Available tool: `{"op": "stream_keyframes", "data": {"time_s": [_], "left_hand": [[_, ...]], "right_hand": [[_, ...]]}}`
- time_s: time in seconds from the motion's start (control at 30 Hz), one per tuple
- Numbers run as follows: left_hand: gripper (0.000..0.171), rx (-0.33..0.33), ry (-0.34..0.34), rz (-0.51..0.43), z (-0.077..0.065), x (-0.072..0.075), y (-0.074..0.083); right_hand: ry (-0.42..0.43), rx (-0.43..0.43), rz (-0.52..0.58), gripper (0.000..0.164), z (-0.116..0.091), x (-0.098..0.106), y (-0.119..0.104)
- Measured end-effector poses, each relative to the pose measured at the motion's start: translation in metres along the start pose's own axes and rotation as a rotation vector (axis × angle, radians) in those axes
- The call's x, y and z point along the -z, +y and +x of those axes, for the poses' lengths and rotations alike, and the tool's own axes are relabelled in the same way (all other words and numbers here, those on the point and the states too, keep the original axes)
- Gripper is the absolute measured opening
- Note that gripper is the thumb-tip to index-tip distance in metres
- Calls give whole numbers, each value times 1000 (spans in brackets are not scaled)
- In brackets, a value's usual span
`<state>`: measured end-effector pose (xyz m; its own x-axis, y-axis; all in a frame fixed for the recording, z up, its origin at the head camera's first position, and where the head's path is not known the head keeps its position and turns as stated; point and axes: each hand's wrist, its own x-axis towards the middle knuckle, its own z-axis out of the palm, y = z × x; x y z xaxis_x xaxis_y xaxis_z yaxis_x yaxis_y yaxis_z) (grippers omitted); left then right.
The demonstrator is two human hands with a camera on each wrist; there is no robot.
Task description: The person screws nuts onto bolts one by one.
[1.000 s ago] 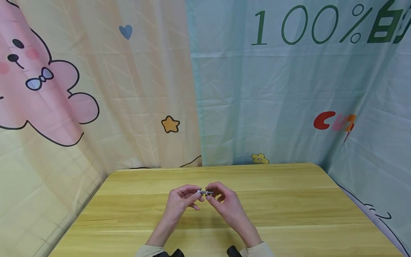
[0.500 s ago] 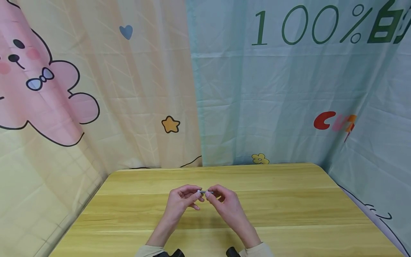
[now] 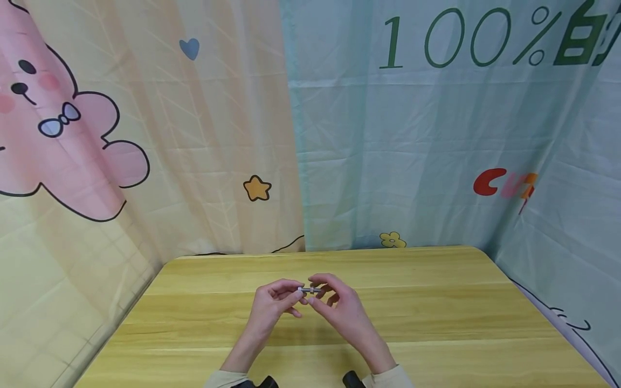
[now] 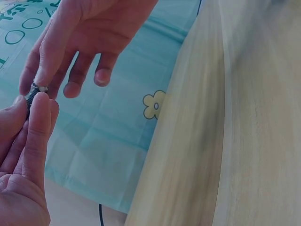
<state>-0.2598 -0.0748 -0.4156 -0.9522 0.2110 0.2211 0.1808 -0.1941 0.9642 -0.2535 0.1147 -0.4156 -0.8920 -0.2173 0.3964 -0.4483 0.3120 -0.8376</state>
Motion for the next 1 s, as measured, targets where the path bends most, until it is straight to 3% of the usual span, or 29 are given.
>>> {"op": "stream_keyframes", "data": {"time_s": [0.23,0.63,0.8,1.0], "left_hand": [[24,4,-4,-6,-1,0,0],[25,-7,-11,-7,-1,0,-1],[21,0,-13,-9,-1,0,-2],[21,6,-9,-3,0,-1,-2]], "right_hand": [[1,46,-8,24,0,0,0],[15,-55,5,15,-1,-3,-3],[21,-110,14,21,-1,-4,-3],[22,-116,-65,26,0,-3,-1]]}}
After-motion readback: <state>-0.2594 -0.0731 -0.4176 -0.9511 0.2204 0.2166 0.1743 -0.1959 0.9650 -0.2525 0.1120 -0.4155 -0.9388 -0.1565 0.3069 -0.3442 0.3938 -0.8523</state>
